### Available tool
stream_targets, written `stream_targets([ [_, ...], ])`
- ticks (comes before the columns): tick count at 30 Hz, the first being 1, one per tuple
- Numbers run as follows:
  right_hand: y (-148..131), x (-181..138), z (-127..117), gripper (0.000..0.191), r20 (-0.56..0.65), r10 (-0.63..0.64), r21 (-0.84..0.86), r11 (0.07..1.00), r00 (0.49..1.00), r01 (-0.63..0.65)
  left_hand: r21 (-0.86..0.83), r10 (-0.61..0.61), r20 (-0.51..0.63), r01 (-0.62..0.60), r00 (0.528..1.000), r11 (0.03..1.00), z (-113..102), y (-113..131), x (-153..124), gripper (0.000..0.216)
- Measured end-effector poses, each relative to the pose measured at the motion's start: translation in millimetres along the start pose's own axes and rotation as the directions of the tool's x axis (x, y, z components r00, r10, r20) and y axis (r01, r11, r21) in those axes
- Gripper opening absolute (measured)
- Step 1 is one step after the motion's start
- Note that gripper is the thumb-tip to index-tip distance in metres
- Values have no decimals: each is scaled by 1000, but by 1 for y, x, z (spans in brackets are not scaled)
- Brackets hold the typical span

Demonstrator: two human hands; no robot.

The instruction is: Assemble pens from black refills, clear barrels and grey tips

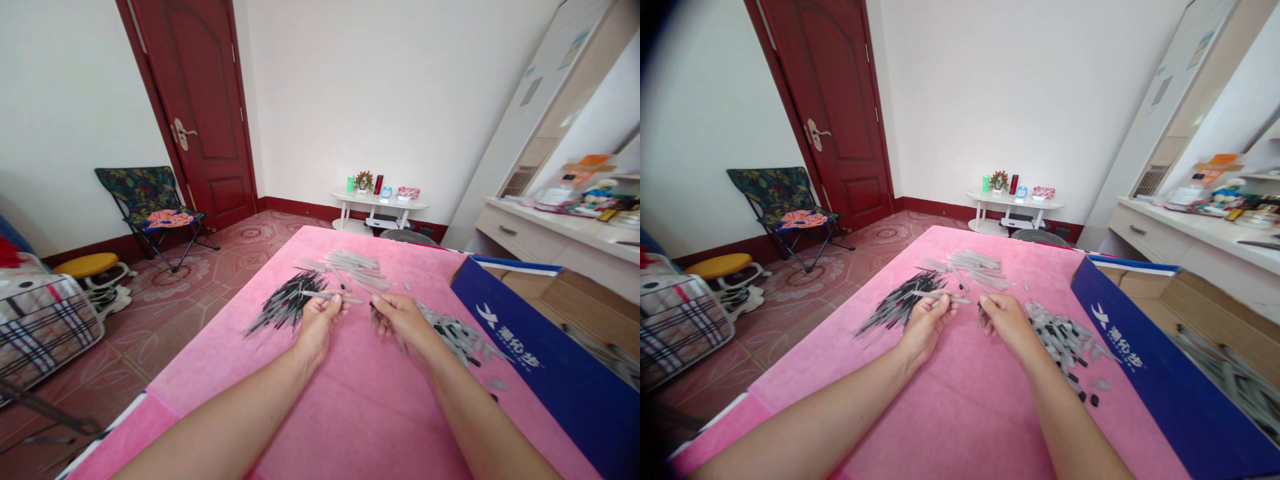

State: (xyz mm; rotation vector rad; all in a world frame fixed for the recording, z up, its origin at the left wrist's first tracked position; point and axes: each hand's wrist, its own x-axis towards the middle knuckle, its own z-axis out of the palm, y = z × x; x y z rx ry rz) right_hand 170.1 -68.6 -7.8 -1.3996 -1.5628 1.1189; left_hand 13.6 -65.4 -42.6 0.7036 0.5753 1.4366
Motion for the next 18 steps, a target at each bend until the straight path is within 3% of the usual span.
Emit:
stream_targets([
  [3, 0, -4, -6, 23, -9, 122, 87, 989, 992, -121, 6, 19, -34, -19, 999, 1000, -2, 0, 3, 26],
  [6, 1, -9, -9, 13, 126, 159, 240, 953, 979, -185, 101, 74, -63, -68, 995, 993, -3, 1, 4, 27],
  [10, 3, -13, -6, 27, 273, 136, 373, 897, 952, -235, 315, 212, 8, -204, 977, 927, 1, 6, 3, 23],
  [13, 4, -13, -2, 27, 323, 101, 369, 902, 941, -224, 403, 264, 84, -275, 961, 873, 2, 8, 2, 19],
  [18, 11, -10, -2, 26, 324, 97, 253, 950, 941, -185, 470, 289, 117, -310, 950, 827, 0, 6, 3, 18],
])
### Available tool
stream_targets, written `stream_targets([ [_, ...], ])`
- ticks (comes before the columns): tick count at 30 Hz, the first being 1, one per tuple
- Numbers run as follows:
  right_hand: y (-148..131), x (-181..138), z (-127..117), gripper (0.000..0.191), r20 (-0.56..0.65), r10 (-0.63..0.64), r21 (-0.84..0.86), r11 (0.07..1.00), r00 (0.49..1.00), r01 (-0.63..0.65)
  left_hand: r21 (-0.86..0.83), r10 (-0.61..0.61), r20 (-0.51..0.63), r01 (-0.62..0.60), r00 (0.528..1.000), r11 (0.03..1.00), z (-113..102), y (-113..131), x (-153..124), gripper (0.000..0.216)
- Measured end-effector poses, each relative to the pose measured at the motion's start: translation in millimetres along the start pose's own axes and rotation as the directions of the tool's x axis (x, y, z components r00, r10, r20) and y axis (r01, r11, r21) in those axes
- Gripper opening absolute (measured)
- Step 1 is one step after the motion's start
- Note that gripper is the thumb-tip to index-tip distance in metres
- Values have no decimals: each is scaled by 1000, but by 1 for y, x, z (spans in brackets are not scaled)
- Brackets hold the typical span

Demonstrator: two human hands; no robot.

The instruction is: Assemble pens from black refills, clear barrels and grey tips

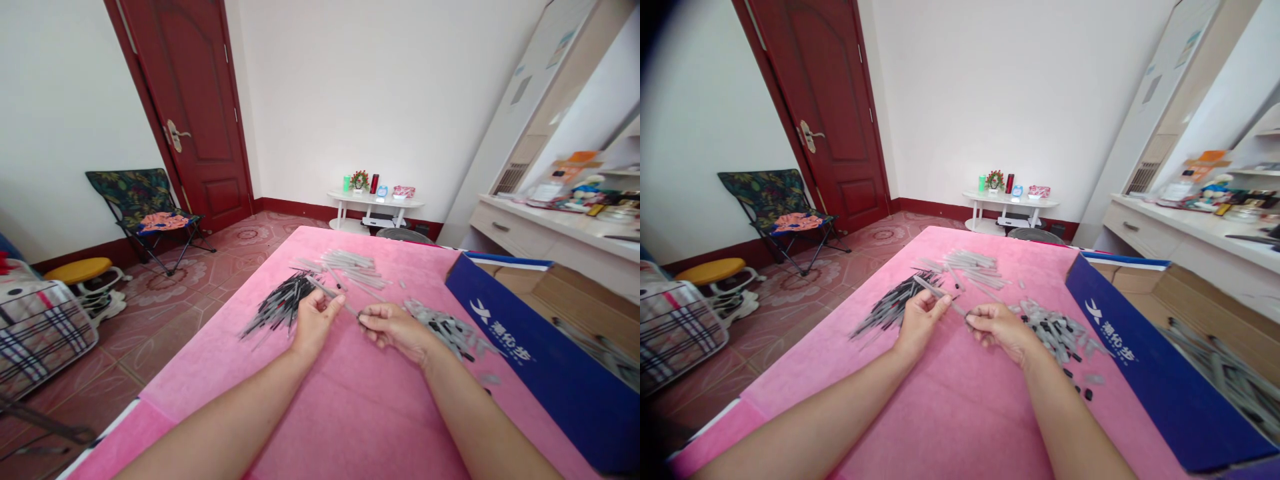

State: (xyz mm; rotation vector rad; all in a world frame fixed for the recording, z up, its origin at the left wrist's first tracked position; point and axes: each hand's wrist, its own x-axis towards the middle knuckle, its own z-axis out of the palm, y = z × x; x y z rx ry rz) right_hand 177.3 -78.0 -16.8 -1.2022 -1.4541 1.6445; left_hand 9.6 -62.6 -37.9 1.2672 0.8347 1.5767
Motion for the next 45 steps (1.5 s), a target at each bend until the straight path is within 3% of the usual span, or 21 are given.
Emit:
stream_targets([
  [3, -1, -2, -7, 24, 4, 31, -109, 994, 999, -31, -22, -42, -13, 41, 999, 999, -2, 0, 2, 23],
  [11, -17, -25, -38, 17, 58, 97, -408, 910, 994, -65, -239, -127, -256, 64, 958, 969, -20, 6, 24, 36],
  [17, -15, -27, -46, 15, 33, 125, -486, 869, 992, -93, -329, -172, -245, 85, 954, 941, -26, 4, 28, 38],
  [20, -13, -24, -43, 15, -9, 132, -499, 858, 991, -119, -237, -168, -154, 128, 974, 963, -20, 3, 23, 38],
  [23, -11, -20, -38, 16, -20, 129, -515, 849, 991, -121, -3, -213, 68, 214, 975, 977, -11, 6, 15, 35],
  [26, -7, -17, -36, 17, -10, 117, -520, 847, 993, -105, 230, -298, 346, 228, 890, 946, -3, 13, 4, 33],
  [28, -6, -15, -35, 17, -7, 119, -528, 843, 993, -105, 296, -320, 485, 192, 814, 936, -1, 19, -3, 33],
  [33, -8, -13, -32, 16, -23, 128, -569, 814, 991, -119, 465, -410, 615, 110, 674, 878, -24, 36, -16, 33],
  [36, -9, -12, -29, 15, -20, 132, -589, 799, 991, -118, 591, -441, 538, 51, 718, 805, -58, 45, -18, 33],
  [40, -9, -10, -25, 14, -34, 127, -613, 781, 991, -121, 690, -361, 282, 73, 889, 720, -116, 54, -3, 36],
  [43, -10, -9, -22, 12, -48, 122, -615, 778, 991, -126, 847, -243, 97, 48, 965, 529, -155, 55, 19, 36],
  [45, -10, -9, -21, 12, -52, 124, -619, 775, 991, -130, 924, -199, 41, 38, 979, 380, -173, 51, 33, 35],
])
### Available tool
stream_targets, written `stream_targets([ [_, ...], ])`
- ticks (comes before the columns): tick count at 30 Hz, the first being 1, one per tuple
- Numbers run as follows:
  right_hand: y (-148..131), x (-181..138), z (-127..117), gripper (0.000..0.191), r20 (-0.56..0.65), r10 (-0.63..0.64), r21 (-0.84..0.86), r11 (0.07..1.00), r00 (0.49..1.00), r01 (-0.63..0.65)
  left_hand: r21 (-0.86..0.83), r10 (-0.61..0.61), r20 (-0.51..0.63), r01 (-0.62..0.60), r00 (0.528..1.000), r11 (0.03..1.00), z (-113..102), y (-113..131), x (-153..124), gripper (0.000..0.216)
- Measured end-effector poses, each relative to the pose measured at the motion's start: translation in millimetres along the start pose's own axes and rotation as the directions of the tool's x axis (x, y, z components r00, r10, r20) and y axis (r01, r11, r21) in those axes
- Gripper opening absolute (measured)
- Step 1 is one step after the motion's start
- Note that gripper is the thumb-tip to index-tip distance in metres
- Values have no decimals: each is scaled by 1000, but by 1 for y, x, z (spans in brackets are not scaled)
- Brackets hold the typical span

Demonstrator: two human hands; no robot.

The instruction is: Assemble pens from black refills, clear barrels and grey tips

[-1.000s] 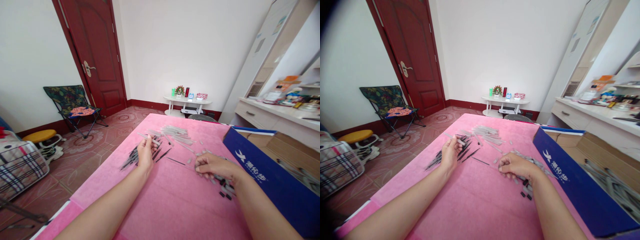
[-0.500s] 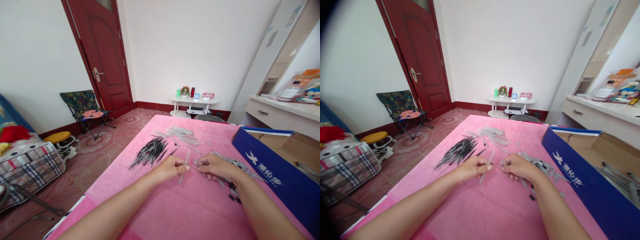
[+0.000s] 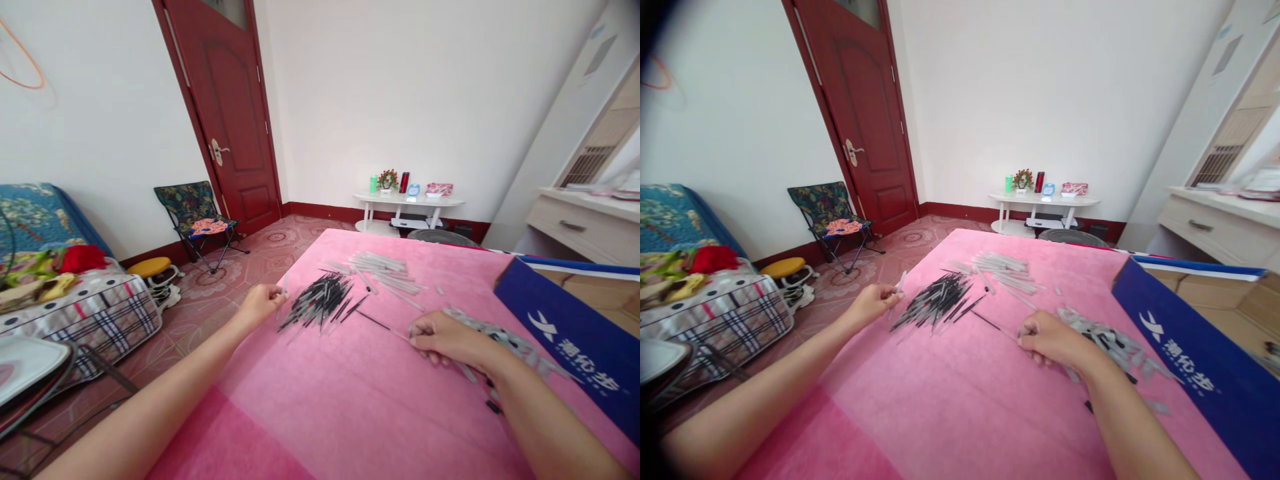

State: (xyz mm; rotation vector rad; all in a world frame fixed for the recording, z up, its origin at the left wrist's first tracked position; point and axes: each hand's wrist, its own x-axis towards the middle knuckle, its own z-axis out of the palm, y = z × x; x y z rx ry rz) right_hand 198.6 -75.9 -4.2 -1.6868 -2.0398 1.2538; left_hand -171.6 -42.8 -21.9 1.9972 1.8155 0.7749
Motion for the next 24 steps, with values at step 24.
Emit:
stream_targets([
  [24, -10, -18, -24, 26, -100, -88, 229, 967, 991, 109, -794, 158, 177, 46, 971, 606, 59, 113, -8, 49],
])
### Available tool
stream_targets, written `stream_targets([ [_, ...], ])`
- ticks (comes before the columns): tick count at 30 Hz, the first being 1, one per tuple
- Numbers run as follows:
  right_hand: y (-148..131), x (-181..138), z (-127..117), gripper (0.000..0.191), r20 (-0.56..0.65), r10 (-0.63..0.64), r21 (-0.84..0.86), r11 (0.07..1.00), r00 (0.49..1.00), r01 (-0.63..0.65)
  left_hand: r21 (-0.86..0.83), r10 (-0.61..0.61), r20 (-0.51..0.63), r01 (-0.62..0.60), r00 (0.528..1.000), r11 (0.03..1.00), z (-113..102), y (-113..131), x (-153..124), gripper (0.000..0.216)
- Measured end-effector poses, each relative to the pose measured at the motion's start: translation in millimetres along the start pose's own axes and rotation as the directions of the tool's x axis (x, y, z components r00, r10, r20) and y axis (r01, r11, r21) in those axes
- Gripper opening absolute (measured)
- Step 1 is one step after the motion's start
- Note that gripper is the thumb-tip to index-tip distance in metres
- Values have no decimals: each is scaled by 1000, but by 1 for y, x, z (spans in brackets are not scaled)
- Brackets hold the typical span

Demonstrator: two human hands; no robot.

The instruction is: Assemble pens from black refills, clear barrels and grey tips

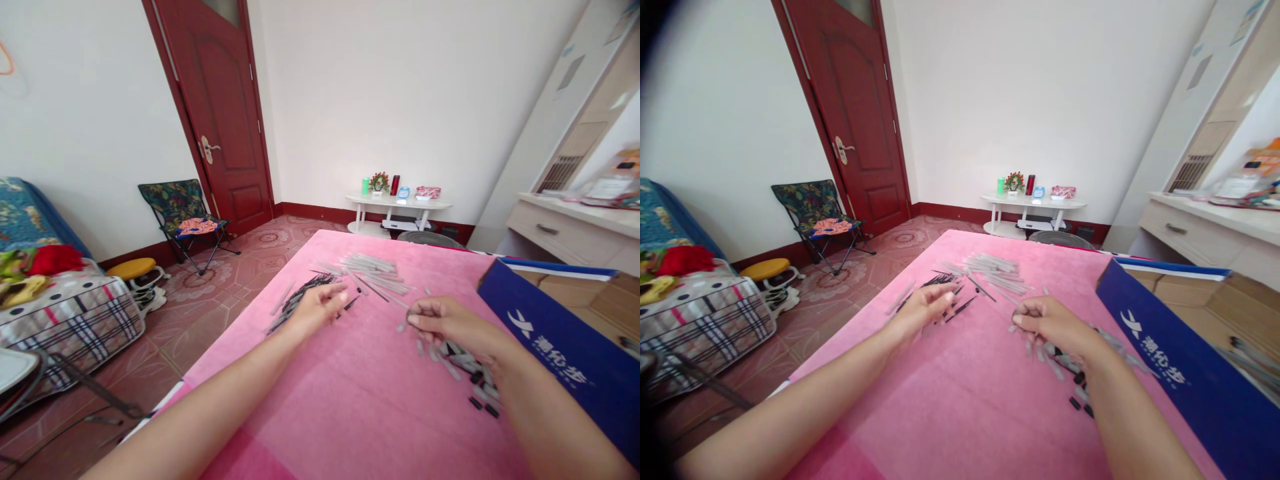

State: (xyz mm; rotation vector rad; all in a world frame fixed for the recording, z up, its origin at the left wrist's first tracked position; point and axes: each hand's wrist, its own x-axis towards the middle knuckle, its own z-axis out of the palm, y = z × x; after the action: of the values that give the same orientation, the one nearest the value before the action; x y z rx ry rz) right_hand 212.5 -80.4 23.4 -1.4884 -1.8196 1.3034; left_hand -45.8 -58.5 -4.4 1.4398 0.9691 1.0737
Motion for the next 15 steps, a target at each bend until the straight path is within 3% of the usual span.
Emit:
stream_targets([
  [3, -5, 9, 21, 24, -8, -23, -32, 999, 1000, 23, -212, -16, 98, 36, 995, 977, 40, 4, 2, 48],
  [5, -6, 13, 30, 22, -7, -63, -53, 997, 998, 62, -296, -36, 62, 53, 997, 954, 52, 2, 5, 44],
  [11, 4, 20, 36, 25, 21, -132, -162, 978, 991, 134, -387, -64, -188, -14, 980, 922, 44, -20, 16, 36],
  [15, 19, 37, 38, 22, -171, -229, -367, 917, 958, 154, -376, -52, -338, -84, 940, 923, 36, -31, 18, 37],
])
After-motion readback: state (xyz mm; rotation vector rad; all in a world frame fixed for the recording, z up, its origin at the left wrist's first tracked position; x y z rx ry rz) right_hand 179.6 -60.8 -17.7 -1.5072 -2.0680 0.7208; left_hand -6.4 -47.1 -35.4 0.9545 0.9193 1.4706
